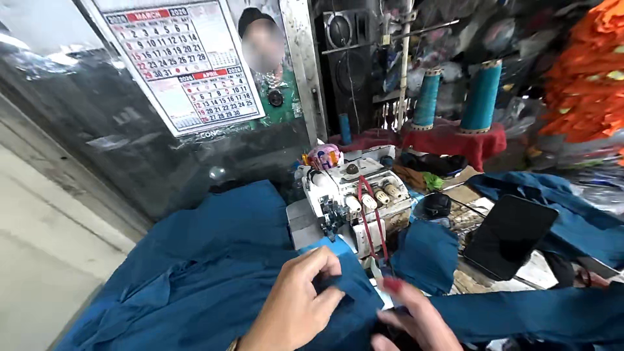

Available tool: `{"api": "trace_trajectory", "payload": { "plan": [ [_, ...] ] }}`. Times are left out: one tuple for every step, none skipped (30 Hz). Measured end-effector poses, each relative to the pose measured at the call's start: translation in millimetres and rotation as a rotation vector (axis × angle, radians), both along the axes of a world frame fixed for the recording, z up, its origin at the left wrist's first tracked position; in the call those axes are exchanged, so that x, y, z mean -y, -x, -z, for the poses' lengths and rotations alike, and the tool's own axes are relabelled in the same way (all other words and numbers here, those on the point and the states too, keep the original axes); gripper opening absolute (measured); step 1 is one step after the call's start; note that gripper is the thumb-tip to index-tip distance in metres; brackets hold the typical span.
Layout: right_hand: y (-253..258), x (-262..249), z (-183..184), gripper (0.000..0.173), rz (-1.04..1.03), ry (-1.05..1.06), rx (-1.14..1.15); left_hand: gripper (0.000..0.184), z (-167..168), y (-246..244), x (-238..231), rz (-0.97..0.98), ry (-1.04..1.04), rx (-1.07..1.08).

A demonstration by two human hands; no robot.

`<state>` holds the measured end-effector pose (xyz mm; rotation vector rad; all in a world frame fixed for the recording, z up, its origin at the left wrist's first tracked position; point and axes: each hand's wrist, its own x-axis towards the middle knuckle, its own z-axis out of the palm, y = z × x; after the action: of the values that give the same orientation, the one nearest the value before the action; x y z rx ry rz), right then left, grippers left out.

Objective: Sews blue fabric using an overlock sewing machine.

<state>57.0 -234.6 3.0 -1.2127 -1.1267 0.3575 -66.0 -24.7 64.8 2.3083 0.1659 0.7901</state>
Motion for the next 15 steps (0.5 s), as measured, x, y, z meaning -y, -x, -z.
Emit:
{"api": "trace_trajectory", "payload": {
  "plan": [
    [-0.8,-23.0,-5.9,0.074,-0.008,-0.032,0.029,0.007,-2.8,2.6,3.5,0.02,0.013,-0.013],
    [-1.6,-40.8,-8.0,0.079,-0.025,-0.034,0.032,0.013,-4.8,4.8,5.6,0.026,0.019,-0.027],
    [-1.9,-51.2,-8.7,0.076,-0.069,-0.023,-0.017,0.02,-5.9,6.3,6.6,0.012,0.015,-0.033],
    [-2.1,-54.7,-8.3,0.068,-0.135,-0.007,-0.101,0.023,-6.0,7.8,6.8,-0.019,0.003,-0.031],
    [-3.3,-52.5,-5.7,0.059,-0.201,0.023,-0.161,0.022,-5.2,10.1,6.3,-0.044,-0.004,-0.024],
    [-5.0,-47.3,0.2,0.049,-0.244,0.067,-0.19,0.018,-3.7,12.3,5.6,-0.056,0.003,-0.016],
    [-6.8,-40.7,8.5,0.039,-0.269,0.115,-0.203,0.013,-1.3,14.1,5.7,-0.056,0.031,-0.012],
    [-8.3,-34.0,18.5,0.029,-0.281,0.16,-0.206,0.011,2.2,14.6,6.5,-0.059,0.06,-0.006],
    [-9.7,-28.8,28.5,0.023,-0.276,0.197,-0.193,0.01,5.8,13.5,6.4,-0.064,0.082,-0.001],
    [-11.4,-25.2,36.7,0.021,-0.269,0.22,-0.169,0.014,9.0,11.8,5.6,-0.074,0.094,0.0],
    [-12.5,-22.6,42.2,0.021,-0.264,0.237,-0.153,0.019,11.3,10.3,4.2,-0.087,0.094,-0.003],
    [-13.3,-20.0,43.9,0.021,-0.271,0.25,-0.146,0.021,12.1,9.6,2.4,-0.095,0.083,-0.016],
    [-14.2,-17.1,42.1,0.02,-0.29,0.254,-0.142,0.02,11.3,9.4,0.6,-0.099,0.063,-0.03],
    [-15.2,-14.1,38.2,0.02,-0.312,0.248,-0.139,0.02,8.6,9.6,-0.7,-0.099,0.037,-0.035],
    [-15.9,-11.4,33.2,0.02,-0.33,0.227,-0.142,0.02,3.9,10.2,-1.2,-0.093,0.008,-0.028]
  ]
}}
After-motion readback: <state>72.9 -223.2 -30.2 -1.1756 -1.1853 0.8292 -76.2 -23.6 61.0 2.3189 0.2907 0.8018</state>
